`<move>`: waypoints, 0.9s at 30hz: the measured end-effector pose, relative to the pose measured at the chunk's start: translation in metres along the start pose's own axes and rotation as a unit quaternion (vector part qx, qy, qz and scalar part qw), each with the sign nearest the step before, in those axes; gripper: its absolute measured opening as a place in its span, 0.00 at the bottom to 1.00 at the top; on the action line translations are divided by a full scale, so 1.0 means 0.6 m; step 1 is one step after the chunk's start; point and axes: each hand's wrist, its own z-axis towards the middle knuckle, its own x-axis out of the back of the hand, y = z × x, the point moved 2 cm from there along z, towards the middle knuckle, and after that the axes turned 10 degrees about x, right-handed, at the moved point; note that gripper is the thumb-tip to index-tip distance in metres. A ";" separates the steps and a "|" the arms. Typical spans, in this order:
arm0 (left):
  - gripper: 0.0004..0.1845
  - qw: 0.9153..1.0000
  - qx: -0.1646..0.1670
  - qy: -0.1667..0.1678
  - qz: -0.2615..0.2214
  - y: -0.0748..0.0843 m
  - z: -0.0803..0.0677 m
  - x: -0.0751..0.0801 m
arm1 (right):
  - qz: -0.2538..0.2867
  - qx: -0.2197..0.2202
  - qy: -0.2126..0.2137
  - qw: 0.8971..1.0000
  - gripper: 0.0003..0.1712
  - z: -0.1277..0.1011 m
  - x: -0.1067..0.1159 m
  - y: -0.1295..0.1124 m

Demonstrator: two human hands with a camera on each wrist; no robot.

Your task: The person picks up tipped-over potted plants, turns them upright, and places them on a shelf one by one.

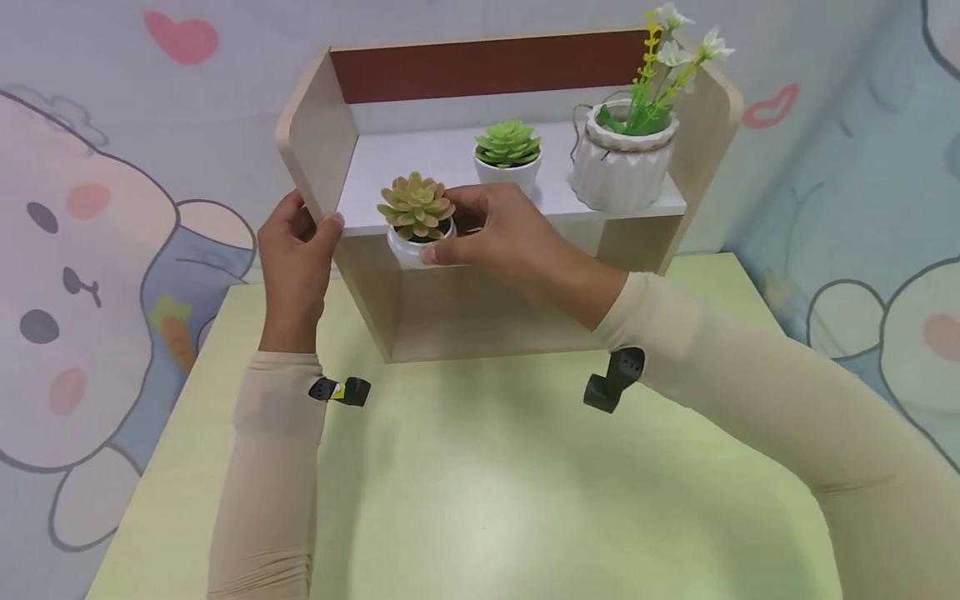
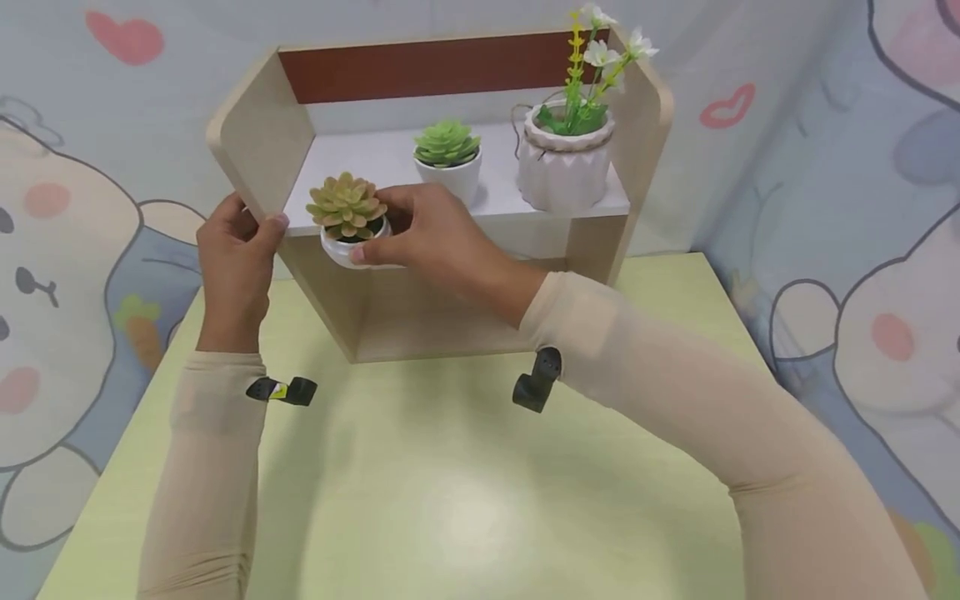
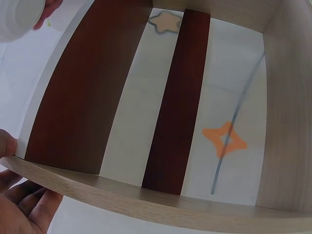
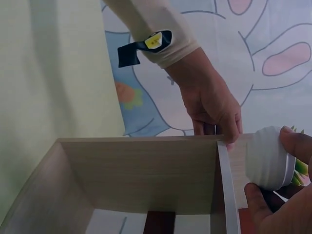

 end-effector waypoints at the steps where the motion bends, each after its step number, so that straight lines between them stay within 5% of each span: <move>1: 0.25 1.000 0.000 -0.001 -0.001 0.000 0.001 -0.001 | 0.008 0.001 0.003 1.000 0.31 0.004 -0.001 -0.002; 17: 0.25 1.000 0.000 0.007 0.014 0.004 0.001 -0.005 | -0.036 0.057 0.051 0.996 0.24 0.063 -0.017 -0.004; 27: 0.25 1.000 -0.007 0.008 -0.005 -0.001 -0.002 -0.001 | -0.079 0.023 0.058 0.995 0.22 0.100 -0.027 0.010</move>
